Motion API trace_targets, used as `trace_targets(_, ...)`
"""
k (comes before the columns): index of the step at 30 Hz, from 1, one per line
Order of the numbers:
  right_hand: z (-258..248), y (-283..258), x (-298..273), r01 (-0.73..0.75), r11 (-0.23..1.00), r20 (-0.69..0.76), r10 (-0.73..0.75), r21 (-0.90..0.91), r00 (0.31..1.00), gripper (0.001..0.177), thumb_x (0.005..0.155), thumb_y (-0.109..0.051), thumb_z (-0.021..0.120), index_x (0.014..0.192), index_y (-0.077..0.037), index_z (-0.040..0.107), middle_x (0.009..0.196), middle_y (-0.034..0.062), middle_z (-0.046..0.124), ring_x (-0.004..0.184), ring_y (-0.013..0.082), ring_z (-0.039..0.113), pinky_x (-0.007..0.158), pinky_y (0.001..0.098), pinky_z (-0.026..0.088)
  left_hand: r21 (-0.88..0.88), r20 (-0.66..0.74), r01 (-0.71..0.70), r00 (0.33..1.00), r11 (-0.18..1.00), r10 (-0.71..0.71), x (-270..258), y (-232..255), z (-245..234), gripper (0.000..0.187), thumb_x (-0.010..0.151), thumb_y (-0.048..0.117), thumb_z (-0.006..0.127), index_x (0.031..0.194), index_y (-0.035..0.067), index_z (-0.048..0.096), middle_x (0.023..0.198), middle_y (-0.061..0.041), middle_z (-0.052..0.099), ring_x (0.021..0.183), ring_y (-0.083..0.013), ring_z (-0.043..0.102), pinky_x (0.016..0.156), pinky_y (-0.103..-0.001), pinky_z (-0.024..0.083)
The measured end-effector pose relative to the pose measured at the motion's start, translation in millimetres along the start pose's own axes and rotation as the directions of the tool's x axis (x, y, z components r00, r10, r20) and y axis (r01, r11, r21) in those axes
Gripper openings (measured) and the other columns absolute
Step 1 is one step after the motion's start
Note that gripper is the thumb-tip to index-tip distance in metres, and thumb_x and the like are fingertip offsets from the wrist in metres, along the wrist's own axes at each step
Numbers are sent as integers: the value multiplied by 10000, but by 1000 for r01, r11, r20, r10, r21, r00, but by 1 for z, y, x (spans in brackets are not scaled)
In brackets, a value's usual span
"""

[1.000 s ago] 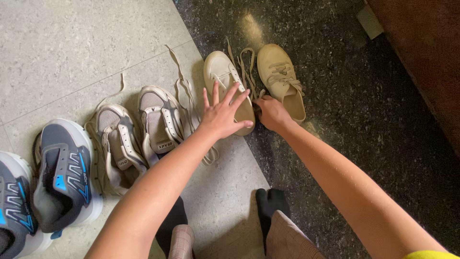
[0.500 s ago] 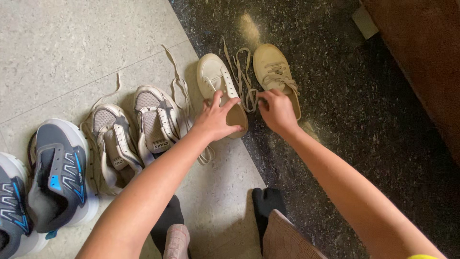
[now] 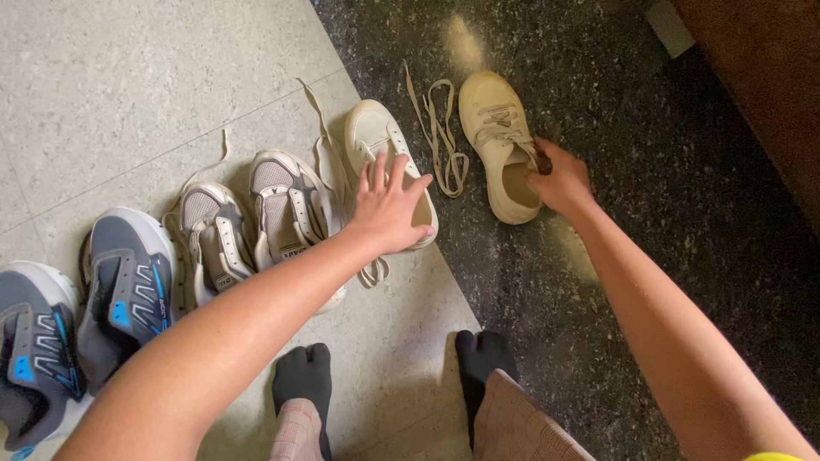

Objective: The person removes the laces from a pair of white shoes and then re-laces them. The person then removes the laces from a second pair of beige shoes and begins to re-lace them.

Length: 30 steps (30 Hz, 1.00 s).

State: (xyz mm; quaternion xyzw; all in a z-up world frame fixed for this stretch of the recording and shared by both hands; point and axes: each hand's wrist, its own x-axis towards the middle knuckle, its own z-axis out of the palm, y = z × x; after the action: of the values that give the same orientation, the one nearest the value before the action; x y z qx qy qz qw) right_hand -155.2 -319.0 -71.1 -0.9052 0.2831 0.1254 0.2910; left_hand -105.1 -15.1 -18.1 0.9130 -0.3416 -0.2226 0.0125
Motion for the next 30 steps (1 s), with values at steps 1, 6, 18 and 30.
trace_targets(1, 1, 2, -1, -1, 1000, -5, 1, 12, 1000, 771, 877, -161, 724, 1583, -197, 417, 1504, 132, 552, 1310, 333, 588, 1055, 459, 500, -9, -27, -37, 999, 999, 36, 0, 3, 1, 897, 811, 551, 767, 1541, 224, 362, 1604, -231, 119, 1514, -500, 49, 1212, -667, 89)
trace_targets(6, 3, 10, 1, 125, 990, -53, -129, -72, 990, 812, 833, -80, 754, 1563, -214, 426, 1523, 105, 510, 1357, 337, 506, 1087, 447, 448, -113, -55, -87, 995, 990, 81, 8, 20, 5, 776, 853, 409, 772, 1487, 128, 423, 1581, -203, 195, 1508, -451, 134, 1232, -615, 155)
trace_targets(18, 23, 36, -3, 180, 973, -136, -161, 144, 978, 788, 701, -15, 823, 1441, -136, 583, 1330, 110, 664, 1187, 270, 663, 999, 388, 540, -560, -409, -254, 913, 788, 4, 86, 67, 47, 536, 887, 98, 695, 1391, 54, 518, 1448, -120, 539, 1269, -371, 581, 1042, -425, 479)
trace_targets(30, 19, 35, -27, 73, 969, -130, -42, 237, 991, 391, 917, -195, 770, 1285, -80, 704, 1132, 104, 744, 957, 193, 707, 823, 370, 562, -455, -551, -233, 832, 859, -66, 103, 117, 51, 461, 958, 127, 623, 1408, 192, 547, 1430, -103, 500, 1267, -372, 536, 1017, -439, 516)
